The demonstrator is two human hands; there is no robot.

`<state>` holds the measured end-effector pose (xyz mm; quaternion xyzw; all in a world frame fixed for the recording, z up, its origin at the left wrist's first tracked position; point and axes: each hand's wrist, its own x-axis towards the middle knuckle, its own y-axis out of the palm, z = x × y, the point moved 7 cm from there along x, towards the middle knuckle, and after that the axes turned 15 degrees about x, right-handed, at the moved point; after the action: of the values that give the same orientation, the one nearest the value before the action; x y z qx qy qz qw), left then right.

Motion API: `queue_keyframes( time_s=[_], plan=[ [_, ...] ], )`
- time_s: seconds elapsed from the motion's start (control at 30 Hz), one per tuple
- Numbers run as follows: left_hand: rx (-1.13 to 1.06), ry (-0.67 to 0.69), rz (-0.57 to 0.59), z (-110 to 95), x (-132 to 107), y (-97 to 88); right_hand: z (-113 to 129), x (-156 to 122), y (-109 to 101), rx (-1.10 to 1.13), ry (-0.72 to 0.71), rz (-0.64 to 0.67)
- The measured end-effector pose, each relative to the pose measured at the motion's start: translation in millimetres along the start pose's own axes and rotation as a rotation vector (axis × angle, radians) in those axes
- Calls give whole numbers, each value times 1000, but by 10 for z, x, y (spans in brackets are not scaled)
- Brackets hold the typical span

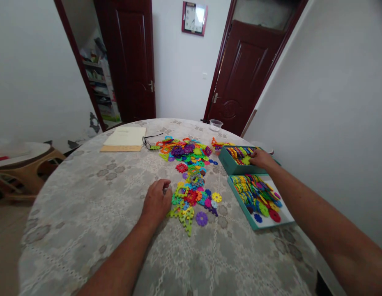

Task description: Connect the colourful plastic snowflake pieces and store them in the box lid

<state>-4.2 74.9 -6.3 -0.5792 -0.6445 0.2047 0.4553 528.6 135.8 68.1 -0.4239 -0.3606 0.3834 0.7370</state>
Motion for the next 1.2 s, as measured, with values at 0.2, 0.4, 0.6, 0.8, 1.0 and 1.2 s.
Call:
queue_keyframes(
  time_s=[0.2, 0.4, 0.6, 0.8, 1.0, 1.2],
  plan=[
    [13, 29, 13, -27, -19, 15, 108, 27, 75, -137, 45, 39],
    [91, 130, 62, -109, -58, 71, 328, -176, -64, -151, 36, -34],
    [165, 236, 130, -182, -123, 111, 1332, -1128, -207, 157, -312, -67],
    [208, 289, 202, -216, -147, 107, 2286, -2442, 459, 407, -742, 401],
    [219, 270, 171, -217, -147, 93, 2367, -2766, 940, 340, -781, 377],
    [124, 153, 131, -172, -79, 21, 2205, -2606, 941, 441, -700, 247]
  ],
)
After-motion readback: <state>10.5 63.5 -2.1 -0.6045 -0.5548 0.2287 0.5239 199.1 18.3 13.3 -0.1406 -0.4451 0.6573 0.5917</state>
